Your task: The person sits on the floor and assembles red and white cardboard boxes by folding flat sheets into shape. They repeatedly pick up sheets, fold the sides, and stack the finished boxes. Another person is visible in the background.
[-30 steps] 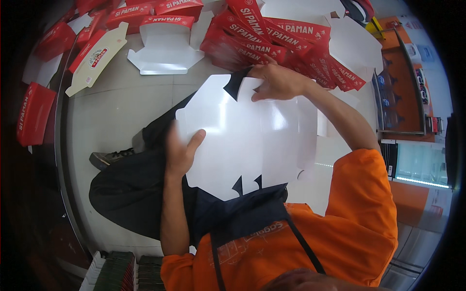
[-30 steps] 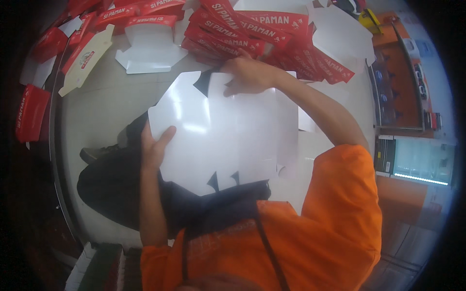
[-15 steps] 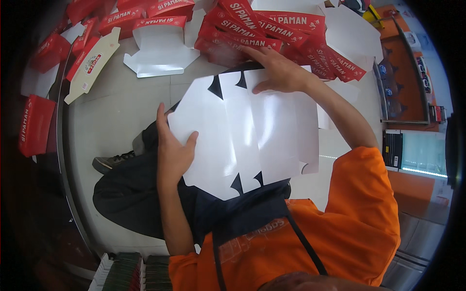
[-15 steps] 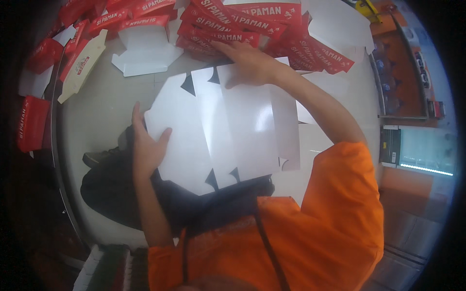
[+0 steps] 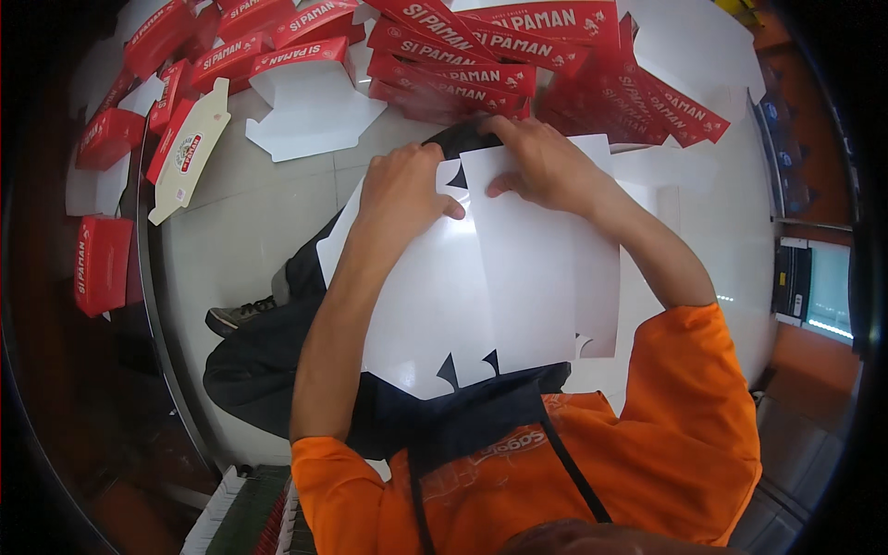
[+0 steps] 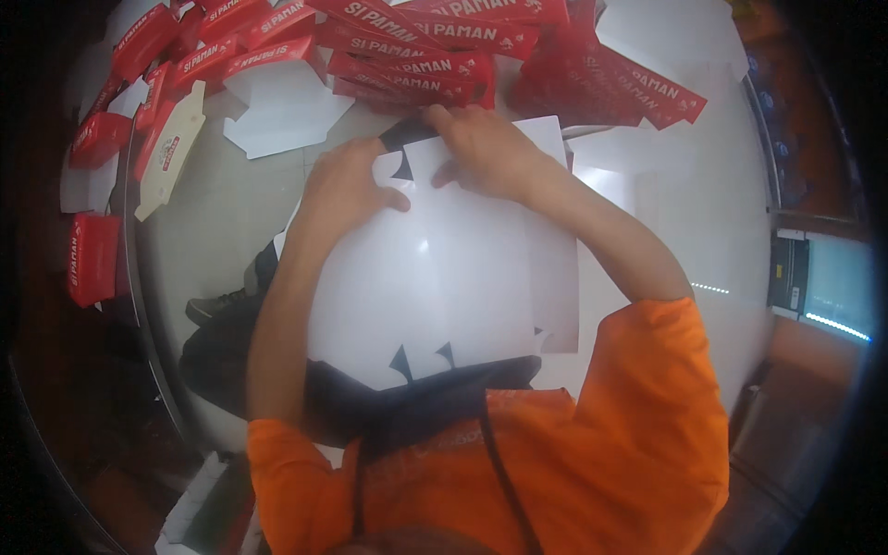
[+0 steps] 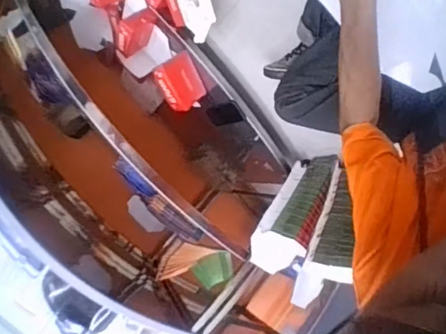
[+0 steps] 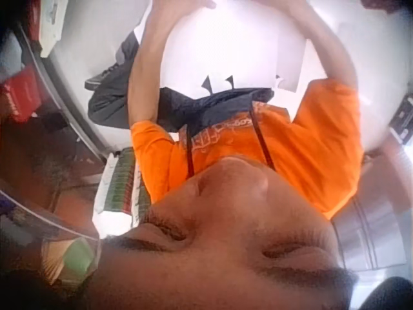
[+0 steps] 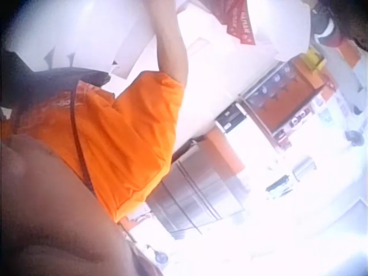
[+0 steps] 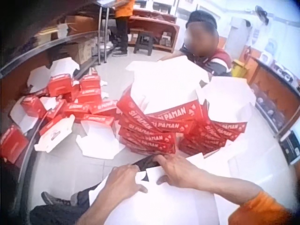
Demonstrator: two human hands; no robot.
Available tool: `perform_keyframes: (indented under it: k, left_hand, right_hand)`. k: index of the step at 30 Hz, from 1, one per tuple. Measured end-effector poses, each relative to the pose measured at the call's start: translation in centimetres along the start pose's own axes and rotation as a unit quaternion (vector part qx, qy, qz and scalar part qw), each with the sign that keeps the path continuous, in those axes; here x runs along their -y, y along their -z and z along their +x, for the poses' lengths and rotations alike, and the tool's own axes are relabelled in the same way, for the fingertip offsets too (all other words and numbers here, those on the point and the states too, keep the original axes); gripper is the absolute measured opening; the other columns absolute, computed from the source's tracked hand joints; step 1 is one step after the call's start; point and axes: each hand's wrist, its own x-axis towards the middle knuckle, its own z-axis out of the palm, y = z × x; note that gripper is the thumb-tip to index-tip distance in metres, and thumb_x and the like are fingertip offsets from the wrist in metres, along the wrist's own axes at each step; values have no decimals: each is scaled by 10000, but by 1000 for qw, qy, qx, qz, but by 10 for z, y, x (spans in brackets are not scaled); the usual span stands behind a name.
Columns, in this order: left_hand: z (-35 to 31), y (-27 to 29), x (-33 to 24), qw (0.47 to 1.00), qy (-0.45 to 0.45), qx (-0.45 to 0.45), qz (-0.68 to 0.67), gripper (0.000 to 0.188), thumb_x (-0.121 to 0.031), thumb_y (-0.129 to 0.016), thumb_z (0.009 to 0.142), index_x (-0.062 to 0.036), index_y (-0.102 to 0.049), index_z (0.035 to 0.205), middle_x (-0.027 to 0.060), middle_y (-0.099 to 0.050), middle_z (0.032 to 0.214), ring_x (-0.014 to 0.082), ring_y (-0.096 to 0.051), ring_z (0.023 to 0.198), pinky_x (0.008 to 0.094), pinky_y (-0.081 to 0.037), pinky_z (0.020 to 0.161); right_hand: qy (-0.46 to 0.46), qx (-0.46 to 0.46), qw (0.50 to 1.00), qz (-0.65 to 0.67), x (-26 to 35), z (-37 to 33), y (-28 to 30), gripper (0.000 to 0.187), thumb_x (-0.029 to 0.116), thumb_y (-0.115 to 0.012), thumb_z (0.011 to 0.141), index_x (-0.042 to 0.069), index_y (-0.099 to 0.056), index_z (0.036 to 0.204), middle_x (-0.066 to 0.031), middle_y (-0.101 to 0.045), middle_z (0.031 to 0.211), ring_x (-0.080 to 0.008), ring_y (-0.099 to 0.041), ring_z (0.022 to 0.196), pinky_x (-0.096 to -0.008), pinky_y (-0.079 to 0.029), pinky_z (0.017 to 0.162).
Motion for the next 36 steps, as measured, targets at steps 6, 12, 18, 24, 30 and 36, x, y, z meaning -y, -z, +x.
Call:
perform_keyframes:
  k: [6, 12, 18, 24, 30, 36]
  left_hand:
    - [6, 12, 0, 996, -41, 53, 62, 405, -232, -853, 583, -29, -705, 901, 179, -666, 947, 328, -627, 924, 386, -480, 794]
    - [18, 11, 14, 984, 6, 147, -95, 344, -185, -836, 611, -22, -704, 883, 176, -662, 805, 274, -632, 745, 361, -481, 695]
    - [-9, 1, -2, 999, -19, 15, -34, 247, -168, -802, 671, -29, -715, 855, 194, -669, 812, 312, -638, 804, 378, -492, 735]
    - [-22, -18, 9, 988, -128, -80, 17, 219, -190, -761, 733, -44, -724, 892, 185, -681, 847, 344, -636, 860, 408, -493, 791]
    - [-4, -4, 18, 992, -38, 57, -110, 237, -219, -771, 734, -61, -735, 906, 178, -673, 788, 317, -644, 744, 375, -502, 726]
    - [-7, -7, 12, 985, 31, 84, -148, 272, -277, -808, 699, -65, -742, 856, 182, -655, 714, 293, -636, 666, 374, -497, 700]
  right_hand:
    - [72, -75, 992, 64, -18, -6, -19, 544, 164, -815, 704, 35, -556, 1164, -137, -604, 1054, -328, -522, 1066, -412, -382, 949]
    - [89, -78, 989, 86, -34, -6, -30, 435, 215, -801, 725, 24, -611, 1066, -117, -597, 1032, -299, -513, 1043, -390, -355, 953]
    - [98, -100, 986, 96, -35, -8, -36, 422, 221, -795, 729, 26, -611, 1054, -118, -590, 1021, -303, -511, 1040, -388, -348, 942]
    - [106, -115, 984, 90, -33, -8, -38, 418, 232, -791, 735, 31, -620, 1059, -113, -586, 1022, -299, -508, 1035, -387, -342, 937]
    - [113, -109, 986, 48, -22, -8, -28, 401, 267, -788, 736, 33, -643, 1029, -103, -606, 981, -289, -526, 982, -398, -350, 919]
    - [44, 20, 998, 29, -16, 3, -14, 349, 300, -757, 776, 52, -661, 1003, -98, -628, 988, -261, -553, 1007, -420, -377, 904]
